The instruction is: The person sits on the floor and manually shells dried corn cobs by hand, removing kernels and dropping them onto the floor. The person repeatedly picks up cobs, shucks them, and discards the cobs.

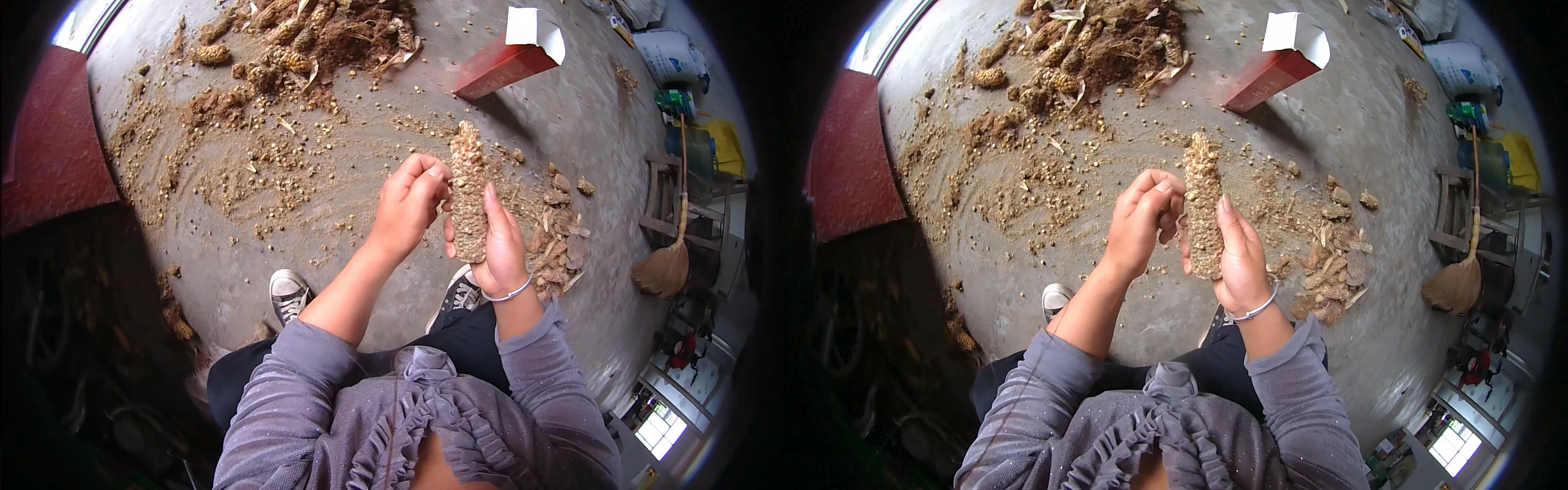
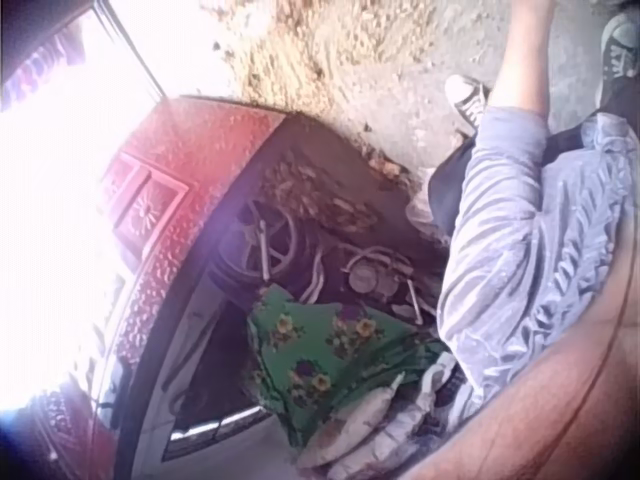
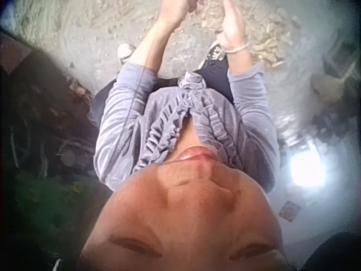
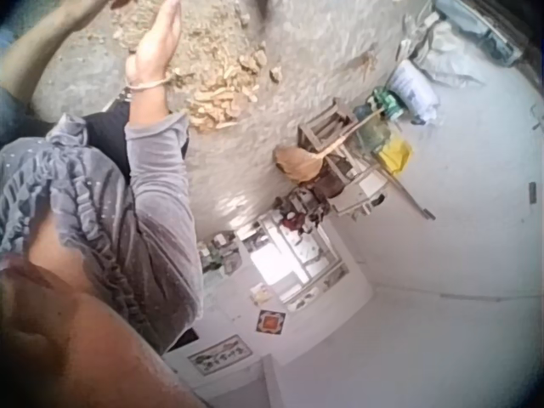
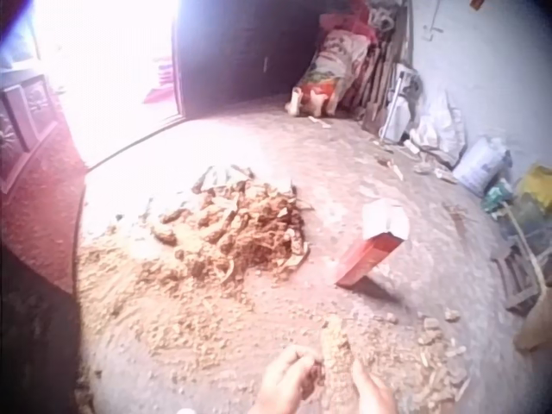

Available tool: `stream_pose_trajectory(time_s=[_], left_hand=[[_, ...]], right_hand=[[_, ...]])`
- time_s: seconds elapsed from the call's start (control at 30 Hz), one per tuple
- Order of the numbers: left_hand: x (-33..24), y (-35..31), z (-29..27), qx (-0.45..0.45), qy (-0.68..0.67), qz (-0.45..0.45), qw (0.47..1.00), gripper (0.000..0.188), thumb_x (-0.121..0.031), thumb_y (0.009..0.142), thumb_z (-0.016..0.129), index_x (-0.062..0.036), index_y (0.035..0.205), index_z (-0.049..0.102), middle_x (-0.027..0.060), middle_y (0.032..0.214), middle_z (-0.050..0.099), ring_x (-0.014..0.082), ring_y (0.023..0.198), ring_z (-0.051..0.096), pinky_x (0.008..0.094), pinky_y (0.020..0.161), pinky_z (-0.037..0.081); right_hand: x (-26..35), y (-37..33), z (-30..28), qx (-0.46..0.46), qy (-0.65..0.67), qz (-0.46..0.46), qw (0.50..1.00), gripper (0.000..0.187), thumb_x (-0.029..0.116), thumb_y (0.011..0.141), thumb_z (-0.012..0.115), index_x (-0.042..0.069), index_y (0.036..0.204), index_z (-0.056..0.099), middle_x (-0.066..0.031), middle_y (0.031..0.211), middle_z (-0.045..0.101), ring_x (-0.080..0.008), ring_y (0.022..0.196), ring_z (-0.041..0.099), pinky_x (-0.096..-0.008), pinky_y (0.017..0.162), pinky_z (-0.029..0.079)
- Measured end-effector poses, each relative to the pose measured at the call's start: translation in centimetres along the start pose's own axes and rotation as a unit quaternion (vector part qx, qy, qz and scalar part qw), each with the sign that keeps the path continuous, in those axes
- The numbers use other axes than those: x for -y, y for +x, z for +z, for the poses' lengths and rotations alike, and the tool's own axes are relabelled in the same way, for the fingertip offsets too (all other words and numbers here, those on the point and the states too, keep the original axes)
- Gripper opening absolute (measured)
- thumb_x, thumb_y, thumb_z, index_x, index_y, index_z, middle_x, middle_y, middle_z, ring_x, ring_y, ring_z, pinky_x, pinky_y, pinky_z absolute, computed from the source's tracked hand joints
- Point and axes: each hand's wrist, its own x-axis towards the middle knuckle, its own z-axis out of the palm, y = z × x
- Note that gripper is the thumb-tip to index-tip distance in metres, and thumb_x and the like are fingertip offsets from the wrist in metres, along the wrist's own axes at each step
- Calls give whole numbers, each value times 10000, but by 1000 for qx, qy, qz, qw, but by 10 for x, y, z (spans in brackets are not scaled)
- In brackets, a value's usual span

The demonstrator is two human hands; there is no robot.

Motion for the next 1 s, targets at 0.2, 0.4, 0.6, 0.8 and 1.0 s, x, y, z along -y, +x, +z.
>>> stream_pose_trajectory(time_s=[0.2,0.4,0.6,0.8,1.0], left_hand=[[11,-1,4,-42,304,219,926,167,-151,834,497,-21,765,418,75,551,476,127,464,488,273,408,365],[15,6,-1,8,-57,30,998,135,-199,871,432,-67,848,414,23,695,490,60,474,373,191,403,320],[9,-1,2,55,-31,-29,998,101,-95,832,456,-54,921,476,6,673,493,53,511,389,186,408,309],[28,-16,25,62,363,195,909,188,-156,799,553,0,850,462,58,612,492,143,513,478,265,477,393],[47,-14,28,34,366,290,884,133,-114,803,526,-10,802,443,139,595,505,270,526,521,317,470,395]], right_hand=[[0,-3,6,46,12,14,999,302,277,899,324,55,1065,445,-51,809,541,-125,622,527,-258,491,454],[4,1,-1,67,122,29,990,339,309,881,345,22,1043,425,-88,773,525,-182,630,526,-295,554,454],[23,11,-17,-42,205,-62,976,275,277,853,443,9,915,444,-101,728,523,-202,645,533,-307,609,453],[17,14,-18,-90,149,-96,980,224,264,854,454,41,871,450,-72,728,499,-167,655,509,-283,587,435],[10,10,-18,-99,157,-113,976,210,265,860,451,62,902,422,-57,751,486,-142,685,485,-266,622,422]])
